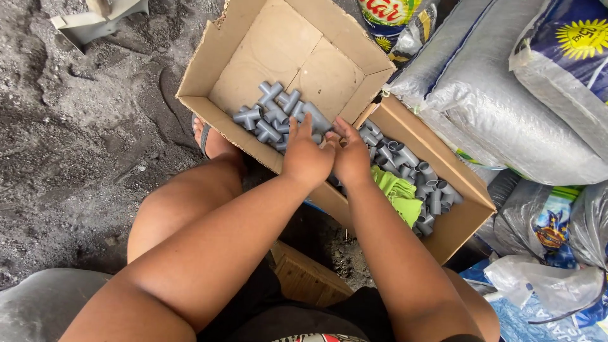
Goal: Cleaning grey PVC T-fittings with a green cloth and sorting them into a different cardboard box.
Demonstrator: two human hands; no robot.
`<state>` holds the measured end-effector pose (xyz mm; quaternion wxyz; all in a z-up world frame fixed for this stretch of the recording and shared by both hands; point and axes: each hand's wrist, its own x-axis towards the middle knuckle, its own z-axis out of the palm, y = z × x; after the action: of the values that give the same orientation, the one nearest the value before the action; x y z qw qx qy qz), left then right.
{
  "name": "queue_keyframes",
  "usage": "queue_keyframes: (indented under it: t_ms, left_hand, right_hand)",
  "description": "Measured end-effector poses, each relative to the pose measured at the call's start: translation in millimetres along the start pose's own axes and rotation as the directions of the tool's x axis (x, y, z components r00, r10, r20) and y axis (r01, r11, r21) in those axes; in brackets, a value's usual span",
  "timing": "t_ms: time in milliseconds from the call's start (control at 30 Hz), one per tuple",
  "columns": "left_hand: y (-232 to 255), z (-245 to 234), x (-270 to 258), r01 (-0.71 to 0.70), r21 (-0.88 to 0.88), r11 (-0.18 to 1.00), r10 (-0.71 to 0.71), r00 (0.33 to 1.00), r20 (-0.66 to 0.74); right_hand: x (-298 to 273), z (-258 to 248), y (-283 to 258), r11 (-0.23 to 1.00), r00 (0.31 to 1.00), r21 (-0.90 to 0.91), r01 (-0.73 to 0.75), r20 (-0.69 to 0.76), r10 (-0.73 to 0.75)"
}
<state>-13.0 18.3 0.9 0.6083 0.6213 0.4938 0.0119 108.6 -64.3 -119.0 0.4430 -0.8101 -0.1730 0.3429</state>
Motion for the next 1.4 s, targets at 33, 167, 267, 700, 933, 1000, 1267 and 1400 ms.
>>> queue_keyframes:
  t_ms: [33, 167, 267, 700, 933, 1000, 1267, 1400]
  left_hand:
    - [-2.5, 5.3, 3.1, 0.002, -0.002, 1.0, -0.002, 1.0, 0.002]
    - [-2.5, 27.9, 8.5, -0.034, 0.026, 0.999, 0.03, 0.99, 0.14]
    - [7.3, 45.2, -3.9, -0.066, 0.095, 0.993, 0.04, 0.967, 0.25]
    - [-17.7, 174.1, 4.2, -0.306, 0.373, 0.876, 0.076, 0.852, 0.518]
    - [-28.9, 207.0, 21.1, -0.433, 0.493, 0.754, 0.028, 0.772, 0.635]
    - [-19.1, 203.9, 11.8, -0.511, 0.517, 0.687, 0.041, 0.737, 0.675]
    - [-26.2, 212.8, 18.3, -0.553, 0.544, 0.631, 0.064, 0.737, 0.673]
    - [-22.3, 206.9, 20.1, -0.544, 0.56, 0.625, 0.075, 0.756, 0.65]
  right_hand:
    - [-5.3, -4.5, 0.0, 1.0, 1.0, -0.003, -0.002, 0.0, 0.002]
    - [-44.1, -30.4, -24.4, 0.94, 0.993, 0.322, -0.116, 0.001, 0.122]
    - [-65.9, -58.6, -12.9, 0.995, 0.995, 0.058, -0.083, -0.042, 0.086]
    - [-95.6, -188.7, 76.5, 0.757, 0.956, -0.59, -0.281, -0.1, 0.277]
    - [-87.5, -219.2, 98.4, 0.775, 0.941, -0.534, -0.338, -0.188, 0.281]
    - [-75.3, -223.4, 117.8, 0.802, 0.945, -0.501, -0.326, -0.189, 0.266]
    - [-43.4, -218.9, 154.4, 0.924, 0.953, -0.246, -0.292, -0.156, 0.259]
    - [-31.0, -212.8, 159.8, 0.935, 0.95, -0.19, -0.299, -0.15, 0.273]
